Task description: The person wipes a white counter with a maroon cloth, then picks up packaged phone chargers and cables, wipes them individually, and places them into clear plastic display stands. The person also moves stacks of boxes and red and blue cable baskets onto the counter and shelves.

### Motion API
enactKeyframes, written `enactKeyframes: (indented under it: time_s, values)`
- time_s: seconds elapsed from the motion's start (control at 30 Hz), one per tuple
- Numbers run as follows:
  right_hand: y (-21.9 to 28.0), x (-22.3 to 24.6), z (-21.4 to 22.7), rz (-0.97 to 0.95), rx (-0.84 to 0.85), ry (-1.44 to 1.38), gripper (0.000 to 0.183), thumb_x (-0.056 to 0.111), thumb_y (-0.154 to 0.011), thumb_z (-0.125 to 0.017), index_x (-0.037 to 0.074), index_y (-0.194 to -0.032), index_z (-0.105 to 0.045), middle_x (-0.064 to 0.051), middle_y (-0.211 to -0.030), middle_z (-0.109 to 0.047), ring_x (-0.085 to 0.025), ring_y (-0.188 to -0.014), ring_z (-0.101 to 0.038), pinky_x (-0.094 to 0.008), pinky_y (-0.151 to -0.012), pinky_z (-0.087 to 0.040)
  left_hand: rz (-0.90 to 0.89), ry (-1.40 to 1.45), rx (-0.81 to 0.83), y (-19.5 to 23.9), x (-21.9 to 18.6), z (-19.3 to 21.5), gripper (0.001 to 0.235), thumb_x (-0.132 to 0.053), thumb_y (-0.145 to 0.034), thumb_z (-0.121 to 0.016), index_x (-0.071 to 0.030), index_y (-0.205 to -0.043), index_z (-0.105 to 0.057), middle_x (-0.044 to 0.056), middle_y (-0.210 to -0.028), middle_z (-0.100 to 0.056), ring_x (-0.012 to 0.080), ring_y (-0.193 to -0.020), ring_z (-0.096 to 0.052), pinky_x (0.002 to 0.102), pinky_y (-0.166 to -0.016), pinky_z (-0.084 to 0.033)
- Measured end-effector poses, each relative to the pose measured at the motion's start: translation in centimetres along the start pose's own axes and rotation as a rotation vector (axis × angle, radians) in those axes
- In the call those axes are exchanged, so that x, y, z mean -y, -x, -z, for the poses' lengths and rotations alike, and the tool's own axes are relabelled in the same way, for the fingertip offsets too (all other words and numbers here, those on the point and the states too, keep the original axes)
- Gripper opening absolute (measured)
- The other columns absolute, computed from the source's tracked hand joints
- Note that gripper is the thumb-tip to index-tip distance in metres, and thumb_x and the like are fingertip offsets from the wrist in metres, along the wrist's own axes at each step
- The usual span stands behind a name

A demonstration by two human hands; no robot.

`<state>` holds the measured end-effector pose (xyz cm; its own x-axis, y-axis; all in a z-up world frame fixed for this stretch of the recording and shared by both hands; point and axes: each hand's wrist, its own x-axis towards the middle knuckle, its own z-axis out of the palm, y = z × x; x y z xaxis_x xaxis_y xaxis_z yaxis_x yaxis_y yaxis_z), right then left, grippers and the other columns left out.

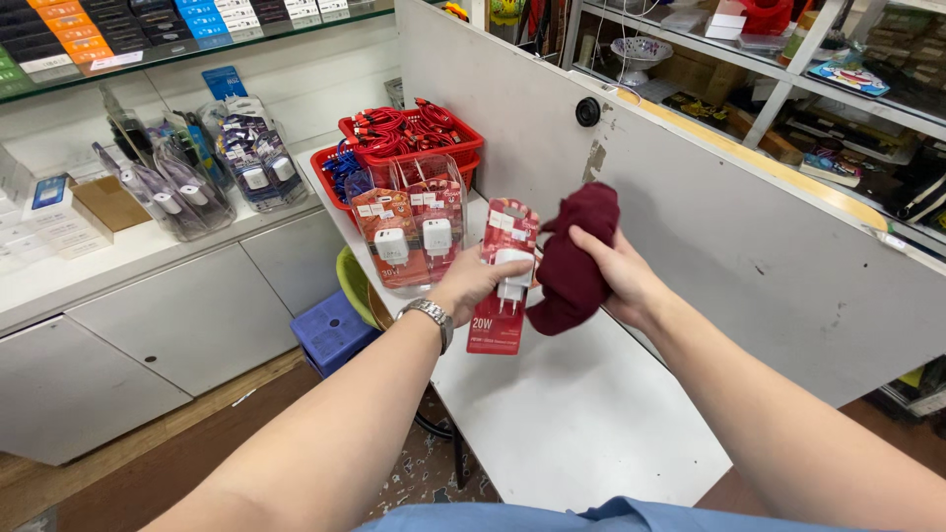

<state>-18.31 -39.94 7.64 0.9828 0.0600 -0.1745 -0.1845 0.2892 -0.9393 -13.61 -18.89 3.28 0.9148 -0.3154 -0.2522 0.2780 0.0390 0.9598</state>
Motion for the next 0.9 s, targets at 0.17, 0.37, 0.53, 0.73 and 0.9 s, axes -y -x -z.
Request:
enactKeyframes:
  time_s: [0.17,0.37,0.53,0.73,0.9]
  values:
    - [-3.0,-2.1,-2.1,0.248,-0.014,0.653,0.068,0.034,-0.09,-0.071,0.017,-0.15,-0.042,-0.01,-0.134,-0.056,-0.024,-0.122,-0.057,-0.038,-0.1,-0.051,-0.223,-0.158,-0.046,0.1,1.2,-0.9,0.039,-0.012,-0.079,-0.079,-0.002,-0.115,-0.067,0.009,-0.105,-0.076,0.0177,-0.091,-0.073,0.039,-0.081,-0.06]
    - [-3.0,-5.6,2.0,-0.142,-0.033,0.756,0.07,0.043,-0.088,-0.072,0.009,-0.144,-0.049,-0.01,-0.13,-0.066,-0.022,-0.121,-0.064,-0.039,-0.105,-0.05,-0.052,0.059,0.064,0.9,0.0,2.7,0.046,-0.02,-0.076,-0.08,-0.006,-0.117,-0.066,0.007,-0.107,-0.074,0.0169,-0.093,-0.073,0.038,-0.079,-0.063]
    - [-6.5,-4.1,1.5,-0.2,0.06,0.444,0.046,0.042,-0.099,-0.062,0.013,-0.134,-0.059,0.001,-0.119,-0.061,-0.013,-0.105,-0.059,-0.035,-0.088,-0.051,-0.126,-0.41,0.146,-0.1,-0.3,2.5,0.052,-0.023,-0.074,-0.085,-0.002,-0.119,-0.07,0.012,-0.111,-0.078,0.0182,-0.094,-0.076,0.033,-0.084,-0.06]
    - [-10.1,1.2,-1.5,0.056,0.028,0.279,0.017,0.01,-0.097,-0.061,0.013,-0.114,-0.058,-0.002,-0.098,-0.063,-0.011,-0.083,-0.059,-0.029,-0.078,-0.054,-0.342,-0.366,-0.312,-1.2,-2.3,6.6,0.043,-0.036,-0.089,-0.075,-0.006,-0.119,-0.068,0.009,-0.103,-0.075,0.0181,-0.092,-0.072,0.036,-0.086,-0.057]
    - [-14.3,6.8,-5.2,0.354,0.003,-0.104,0.013,0.005,-0.099,-0.058,0.012,-0.109,-0.053,-0.002,-0.1,-0.063,-0.012,-0.086,-0.061,-0.031,-0.084,-0.058,-0.534,-0.671,-0.835,-3.1,-3.9,14.6,0.029,-0.017,-0.095,-0.055,-0.008,-0.109,-0.078,0.015,-0.101,-0.079,0.0318,-0.101,-0.068,0.043,-0.093,-0.052]
